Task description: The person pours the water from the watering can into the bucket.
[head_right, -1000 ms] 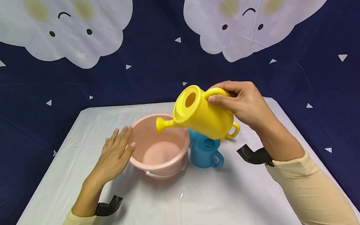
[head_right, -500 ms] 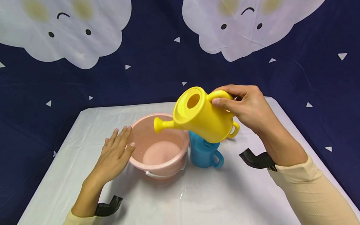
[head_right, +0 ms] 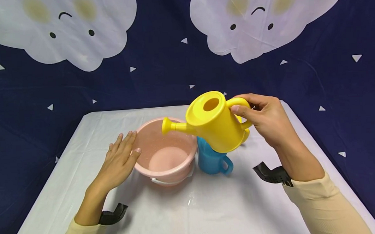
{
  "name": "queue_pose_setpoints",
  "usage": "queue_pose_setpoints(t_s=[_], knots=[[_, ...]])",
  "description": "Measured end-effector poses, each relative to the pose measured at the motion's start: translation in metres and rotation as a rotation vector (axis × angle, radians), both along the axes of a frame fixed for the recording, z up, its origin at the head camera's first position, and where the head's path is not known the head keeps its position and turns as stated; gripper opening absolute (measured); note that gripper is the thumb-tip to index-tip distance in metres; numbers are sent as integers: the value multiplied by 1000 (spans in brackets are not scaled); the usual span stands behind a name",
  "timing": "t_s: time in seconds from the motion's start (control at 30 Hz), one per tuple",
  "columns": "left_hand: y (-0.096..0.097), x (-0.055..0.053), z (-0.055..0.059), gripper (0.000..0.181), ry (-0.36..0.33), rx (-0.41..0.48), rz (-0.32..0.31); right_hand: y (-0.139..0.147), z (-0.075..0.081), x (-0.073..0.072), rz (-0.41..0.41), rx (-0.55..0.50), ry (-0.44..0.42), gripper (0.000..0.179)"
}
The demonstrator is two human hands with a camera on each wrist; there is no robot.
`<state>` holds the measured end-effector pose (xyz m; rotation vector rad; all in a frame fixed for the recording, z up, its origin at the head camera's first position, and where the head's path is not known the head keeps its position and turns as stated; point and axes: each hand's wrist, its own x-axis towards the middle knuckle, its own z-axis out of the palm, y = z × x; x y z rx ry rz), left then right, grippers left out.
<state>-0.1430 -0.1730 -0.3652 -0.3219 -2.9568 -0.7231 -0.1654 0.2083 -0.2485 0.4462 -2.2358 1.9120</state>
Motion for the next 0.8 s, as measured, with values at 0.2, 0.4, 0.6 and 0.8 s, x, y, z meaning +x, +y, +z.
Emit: queue_pose_setpoints(t_s=[0.2, 0.4, 0.6, 0.8], knots=[[0, 0, 0, 62, 1, -2, -2, 4, -9, 2, -15, -39, 20, 19], [0, 0, 0, 62, 1, 1, -1, 6, -15, 4, 7, -73, 31, 21], [0, 0, 0, 62, 0, 5, 1, 6, -17, 7, 27, -86, 53, 24], [0, 0, 0, 62, 0, 3, -1, 8, -21, 12, 22, -110, 56, 22]])
